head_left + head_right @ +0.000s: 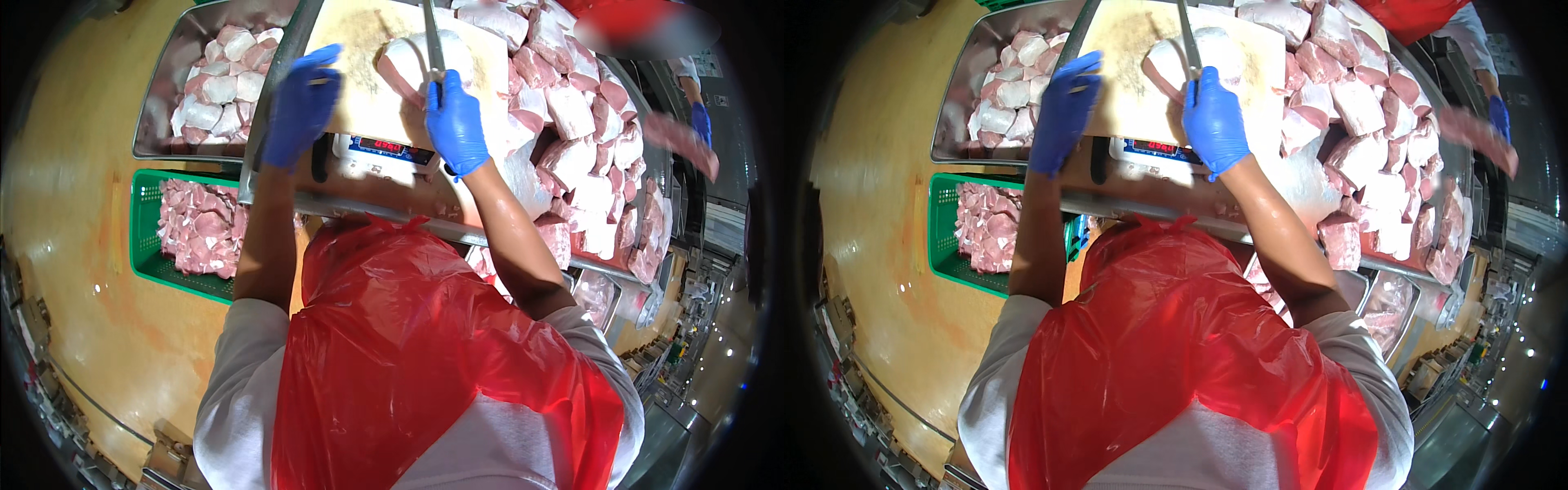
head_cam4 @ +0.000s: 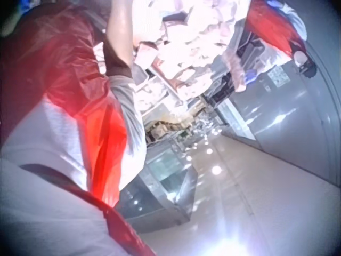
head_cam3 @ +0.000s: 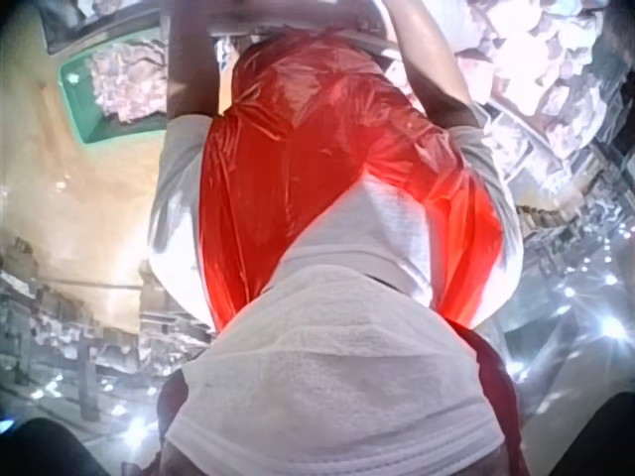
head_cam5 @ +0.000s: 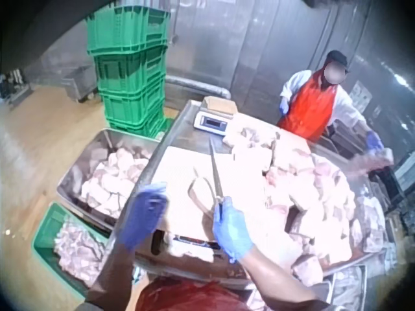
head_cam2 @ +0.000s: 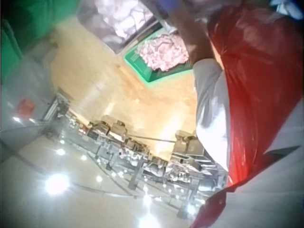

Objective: The person repeatedly cuts large pieces of raw meat on a cutting board using a knife, then places the cut pieces into a green basket. The person also occasionally wipes the cutting board with a cloth.

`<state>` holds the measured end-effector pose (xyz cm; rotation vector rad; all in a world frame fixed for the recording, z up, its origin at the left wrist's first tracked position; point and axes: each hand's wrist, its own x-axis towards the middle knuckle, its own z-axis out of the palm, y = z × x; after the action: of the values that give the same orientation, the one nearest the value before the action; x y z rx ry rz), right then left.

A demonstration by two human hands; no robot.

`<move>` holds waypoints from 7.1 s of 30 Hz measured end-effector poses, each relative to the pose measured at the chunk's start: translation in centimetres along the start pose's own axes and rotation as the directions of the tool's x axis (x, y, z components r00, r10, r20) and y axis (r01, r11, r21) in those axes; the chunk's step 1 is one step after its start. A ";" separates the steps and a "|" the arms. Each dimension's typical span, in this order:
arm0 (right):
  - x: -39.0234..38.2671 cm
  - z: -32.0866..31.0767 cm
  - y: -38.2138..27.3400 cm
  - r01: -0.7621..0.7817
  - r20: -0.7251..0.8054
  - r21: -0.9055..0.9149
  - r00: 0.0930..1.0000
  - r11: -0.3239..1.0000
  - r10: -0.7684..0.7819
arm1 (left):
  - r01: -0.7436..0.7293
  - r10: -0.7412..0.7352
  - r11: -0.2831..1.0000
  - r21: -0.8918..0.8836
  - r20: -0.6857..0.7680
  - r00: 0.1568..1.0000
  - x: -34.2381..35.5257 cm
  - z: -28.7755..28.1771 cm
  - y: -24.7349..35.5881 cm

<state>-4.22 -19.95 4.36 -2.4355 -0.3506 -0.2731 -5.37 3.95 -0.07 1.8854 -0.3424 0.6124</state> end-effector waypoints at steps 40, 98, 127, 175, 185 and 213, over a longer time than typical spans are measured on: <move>1.4 0.5 -4.1 0.038 0.397 -0.334 0.912 0.942 0.104 | 0.427 -0.418 0.904 -0.002 -0.214 0.883 1.9 7.4 -2.1; -2.4 -8.3 -2.3 -0.136 0.119 0.932 0.990 0.337 0.070 | 0.366 -0.494 0.778 -0.511 -0.136 0.859 2.9 -13.4 -2.7; -34.2 -17.4 35.9 -0.413 -0.336 0.790 0.327 0.453 0.883 | 0.861 -0.114 0.225 0.455 0.890 -0.441 -12.7 59.3 11.7; -0.5 -2.5 1.0 0.253 0.321 -0.185 0.929 0.950 -0.185 | 0.248 -0.221 0.910 0.331 -0.117 0.968 -2.5 9.5 5.5; -5.4 -15.5 12.8 0.454 0.626 -0.458 0.775 0.764 -0.085 | 0.450 -0.398 0.859 0.244 -0.234 0.887 -4.6 6.2 5.5; -2.4 -16.3 13.6 0.117 0.434 -0.085 0.898 0.990 -0.069 | 0.557 -0.358 0.787 0.266 -0.539 0.763 -16.2 -4.5 2.7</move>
<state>-3.90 -40.95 8.27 -2.5790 -0.6617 0.2223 -21.25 6.26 -5.76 2.0324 0.6191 0.7999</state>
